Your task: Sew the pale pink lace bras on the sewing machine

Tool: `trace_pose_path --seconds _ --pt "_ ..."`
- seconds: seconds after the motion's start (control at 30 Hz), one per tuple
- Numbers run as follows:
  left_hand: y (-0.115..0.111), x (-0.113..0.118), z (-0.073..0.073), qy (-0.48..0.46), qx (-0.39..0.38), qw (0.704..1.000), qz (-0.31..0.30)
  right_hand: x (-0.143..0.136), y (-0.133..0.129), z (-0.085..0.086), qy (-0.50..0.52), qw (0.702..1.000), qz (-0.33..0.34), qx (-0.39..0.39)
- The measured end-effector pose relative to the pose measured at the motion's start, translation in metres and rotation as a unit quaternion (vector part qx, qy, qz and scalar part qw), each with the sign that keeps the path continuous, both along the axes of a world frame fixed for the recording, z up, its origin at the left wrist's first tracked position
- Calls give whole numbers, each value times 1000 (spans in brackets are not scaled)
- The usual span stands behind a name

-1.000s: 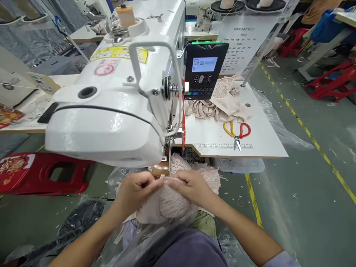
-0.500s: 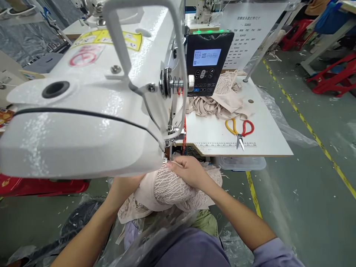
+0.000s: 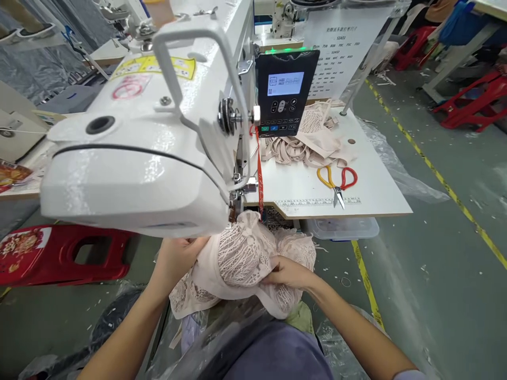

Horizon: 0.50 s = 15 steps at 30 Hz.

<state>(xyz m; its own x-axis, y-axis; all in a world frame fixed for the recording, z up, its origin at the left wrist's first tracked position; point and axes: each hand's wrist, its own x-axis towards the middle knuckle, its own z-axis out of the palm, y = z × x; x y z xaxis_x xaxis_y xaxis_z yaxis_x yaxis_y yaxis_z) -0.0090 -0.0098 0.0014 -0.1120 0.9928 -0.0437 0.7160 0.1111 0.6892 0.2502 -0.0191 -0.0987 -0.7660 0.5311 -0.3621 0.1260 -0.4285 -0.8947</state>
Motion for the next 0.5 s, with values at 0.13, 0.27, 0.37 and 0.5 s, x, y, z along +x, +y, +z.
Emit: trace_pose_path --seconds 0.13,0.27,0.37,0.5 --pt "-2 5 4 -18 10 1000 3 14 -4 -1 -33 999 -35 -3" --pt "-2 3 4 -31 25 999 -5 22 -5 11 -44 998 -33 28" --pt "-8 -2 1 -9 92 996 -17 27 -5 29 -53 995 -35 71" --pt "-30 7 5 58 241 968 -45 35 -1 53 -67 988 -18 136"
